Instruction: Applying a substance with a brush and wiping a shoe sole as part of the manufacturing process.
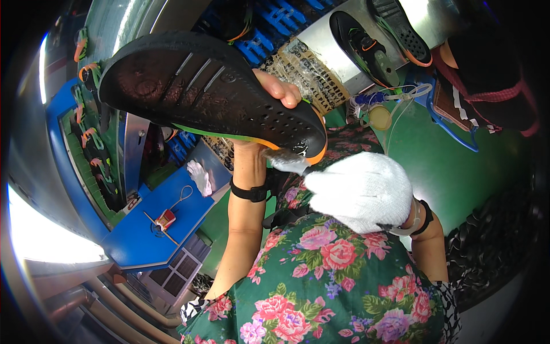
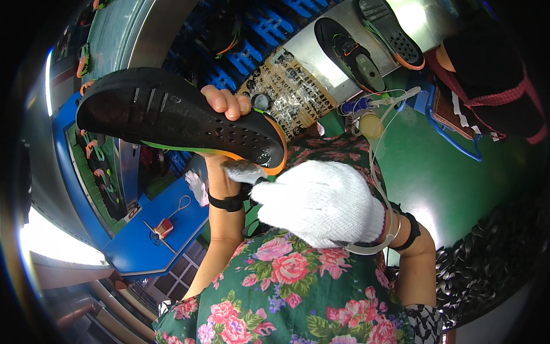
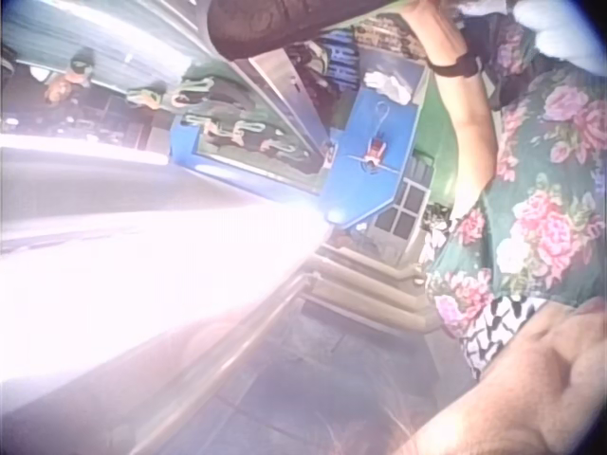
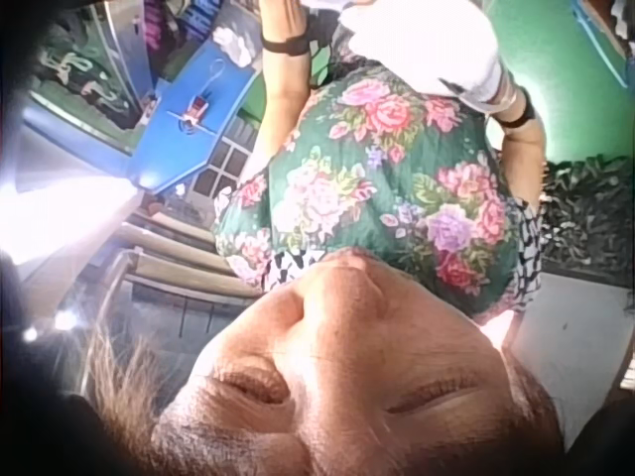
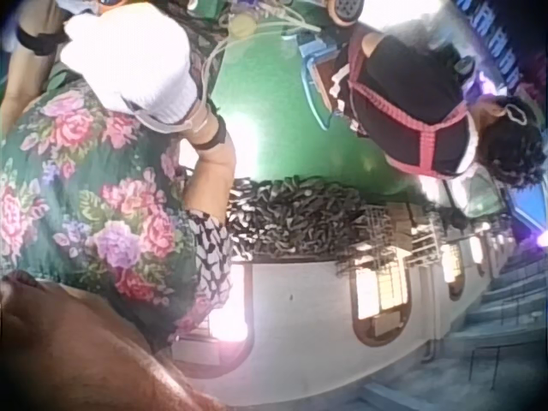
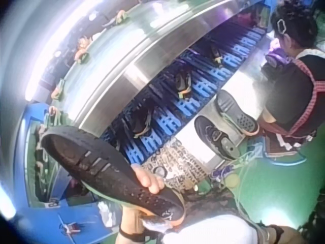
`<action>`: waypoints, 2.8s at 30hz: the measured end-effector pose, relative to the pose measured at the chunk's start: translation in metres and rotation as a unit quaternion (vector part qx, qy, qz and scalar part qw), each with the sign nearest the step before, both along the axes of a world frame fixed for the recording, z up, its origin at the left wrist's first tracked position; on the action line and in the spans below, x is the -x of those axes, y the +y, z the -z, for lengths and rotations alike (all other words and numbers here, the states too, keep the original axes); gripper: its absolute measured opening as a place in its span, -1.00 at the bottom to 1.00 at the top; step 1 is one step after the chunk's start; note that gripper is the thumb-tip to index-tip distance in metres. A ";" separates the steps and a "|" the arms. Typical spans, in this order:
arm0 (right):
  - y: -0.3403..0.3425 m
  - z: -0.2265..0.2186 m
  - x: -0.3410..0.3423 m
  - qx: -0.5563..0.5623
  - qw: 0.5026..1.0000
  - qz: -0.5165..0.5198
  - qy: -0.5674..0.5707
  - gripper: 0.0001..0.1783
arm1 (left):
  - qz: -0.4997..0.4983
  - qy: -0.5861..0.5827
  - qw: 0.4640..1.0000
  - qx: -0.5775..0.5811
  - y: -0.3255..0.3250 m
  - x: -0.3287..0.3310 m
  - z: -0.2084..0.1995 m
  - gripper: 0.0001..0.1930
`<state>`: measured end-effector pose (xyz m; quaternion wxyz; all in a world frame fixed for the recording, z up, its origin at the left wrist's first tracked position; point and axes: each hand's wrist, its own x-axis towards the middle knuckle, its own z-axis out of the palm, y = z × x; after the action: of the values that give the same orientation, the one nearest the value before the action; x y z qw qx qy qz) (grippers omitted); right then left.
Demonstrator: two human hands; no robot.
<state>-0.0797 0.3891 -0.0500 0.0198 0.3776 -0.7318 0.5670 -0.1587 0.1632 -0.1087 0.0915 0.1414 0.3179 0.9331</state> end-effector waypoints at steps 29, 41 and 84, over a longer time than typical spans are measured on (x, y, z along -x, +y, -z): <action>0.010 0.000 0.007 0.090 0.980 0.101 -0.146 -0.82 | 0.020 -0.001 1.000 0.021 0.011 0.000 -0.006 -0.37; 0.013 0.002 -0.005 0.042 0.993 0.086 -0.073 -0.71 | 0.055 -0.003 0.998 0.007 0.011 -0.001 -0.003 -0.33; 0.026 0.015 -0.004 0.003 0.999 0.048 0.012 -0.72 | 0.142 -0.116 0.983 -0.026 0.025 0.001 -0.003 -0.10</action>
<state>-0.0754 0.4156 -0.0645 0.0566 0.3486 -0.7473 0.5628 -0.1601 0.1883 -0.1061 0.2552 0.0783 0.2577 0.9286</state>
